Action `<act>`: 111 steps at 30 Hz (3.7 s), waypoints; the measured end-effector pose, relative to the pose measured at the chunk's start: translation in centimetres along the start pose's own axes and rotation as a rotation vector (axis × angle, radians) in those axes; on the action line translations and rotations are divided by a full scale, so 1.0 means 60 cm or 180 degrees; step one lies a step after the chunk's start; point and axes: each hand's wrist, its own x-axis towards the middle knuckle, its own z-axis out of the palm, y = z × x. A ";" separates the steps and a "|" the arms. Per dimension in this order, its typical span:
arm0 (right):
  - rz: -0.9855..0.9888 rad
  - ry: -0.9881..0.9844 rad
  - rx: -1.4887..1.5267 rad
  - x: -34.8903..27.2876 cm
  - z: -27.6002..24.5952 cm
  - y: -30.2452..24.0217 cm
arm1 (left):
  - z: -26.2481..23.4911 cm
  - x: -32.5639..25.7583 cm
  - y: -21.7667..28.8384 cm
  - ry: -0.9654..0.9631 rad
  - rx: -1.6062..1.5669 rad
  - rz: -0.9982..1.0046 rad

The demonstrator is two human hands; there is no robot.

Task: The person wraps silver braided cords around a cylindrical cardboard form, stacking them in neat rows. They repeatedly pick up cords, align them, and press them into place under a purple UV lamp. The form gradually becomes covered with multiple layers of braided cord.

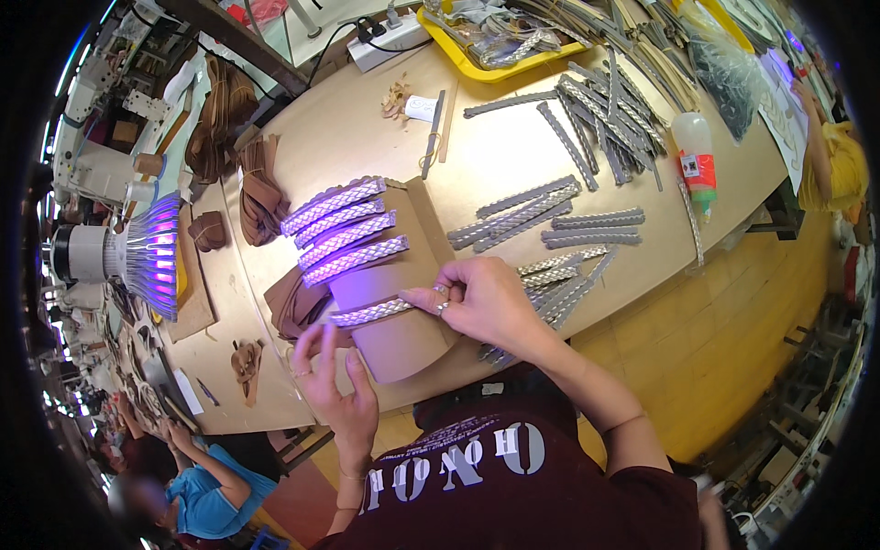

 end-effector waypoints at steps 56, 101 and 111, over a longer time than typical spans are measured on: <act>-0.0747 0.0999 -0.0068 0.095 -0.014 -0.042 | 0.005 0.027 -0.077 0.0982 -0.0623 -0.0346; -0.1458 0.0715 -0.2476 -0.036 -0.078 0.052 | 0.018 0.012 -0.020 0.0328 -0.0594 0.0394; -0.2215 0.0656 -0.2320 -0.033 -0.023 -0.047 | 0.034 -0.036 -0.154 -0.0073 0.0491 0.0103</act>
